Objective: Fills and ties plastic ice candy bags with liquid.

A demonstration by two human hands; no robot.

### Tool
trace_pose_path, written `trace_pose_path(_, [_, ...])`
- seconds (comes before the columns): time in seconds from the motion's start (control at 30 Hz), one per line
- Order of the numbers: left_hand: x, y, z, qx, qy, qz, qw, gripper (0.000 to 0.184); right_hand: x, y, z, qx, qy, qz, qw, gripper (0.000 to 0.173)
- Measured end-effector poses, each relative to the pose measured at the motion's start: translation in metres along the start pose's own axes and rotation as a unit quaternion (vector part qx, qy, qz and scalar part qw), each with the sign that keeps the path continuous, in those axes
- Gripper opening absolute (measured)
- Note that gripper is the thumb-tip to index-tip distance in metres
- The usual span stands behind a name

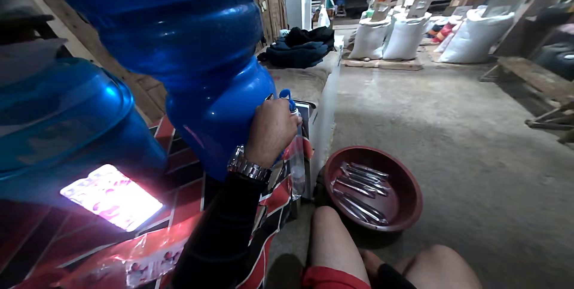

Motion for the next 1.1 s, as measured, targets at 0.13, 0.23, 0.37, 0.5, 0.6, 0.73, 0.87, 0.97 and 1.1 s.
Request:
trace_pose_path(0.13, [0.000, 0.001, 0.000, -0.002, 0.002, 0.002, 1.000, 0.033, -0.004, 0.005, 0.001, 0.006, 0.003, 0.004, 1.000, 0.041])
trace_pose_path(0.23, [0.000, 0.000, 0.001, -0.002, 0.003, 0.003, 1.000, 0.033, -0.008, 0.008, 0.002, 0.008, 0.001, 0.003, 1.000, 0.041])
trace_pose_path(0.37, [0.000, 0.000, 0.001, -0.009, -0.003, -0.004, 1.000, 0.032, -0.014, 0.010, 0.003, -0.006, 0.004, -0.010, 1.000, 0.041])
trace_pose_path(0.5, [0.000, 0.000, 0.001, -0.009, -0.007, -0.007, 1.000, 0.032, -0.014, 0.008, 0.003, -0.016, 0.008, -0.013, 1.000, 0.042])
trace_pose_path(0.6, [0.000, -0.001, 0.001, -0.006, -0.008, -0.008, 1.000, 0.031, -0.011, 0.007, 0.002, -0.018, 0.006, -0.011, 1.000, 0.041])
trace_pose_path(0.73, [0.000, -0.001, 0.002, -0.006, -0.006, -0.006, 1.000, 0.031, -0.009, 0.006, 0.002, -0.008, 0.002, -0.008, 1.000, 0.041])
trace_pose_path(0.87, [-0.001, -0.001, 0.001, -0.007, -0.003, -0.002, 1.000, 0.032, -0.005, 0.003, 0.001, -0.012, -0.001, -0.003, 1.000, 0.041])
trace_pose_path(0.97, [-0.001, -0.001, 0.001, -0.003, -0.002, 0.002, 1.000, 0.032, 0.010, -0.008, -0.003, -0.008, -0.005, -0.003, 1.000, 0.042])
trace_pose_path(1.1, [0.000, -0.001, 0.000, -0.009, -0.003, -0.002, 1.000, 0.031, 0.077, -0.055, -0.022, 0.019, -0.037, 0.009, 0.999, 0.042])
Point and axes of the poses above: each hand's wrist, its own x-axis towards the middle knuckle, its own z-axis out of the back of the hand, y = z × x, the point moved 8 cm from there along x, towards the middle knuckle, and after that the axes turned 1 degree about z, right-handed, at the moved point
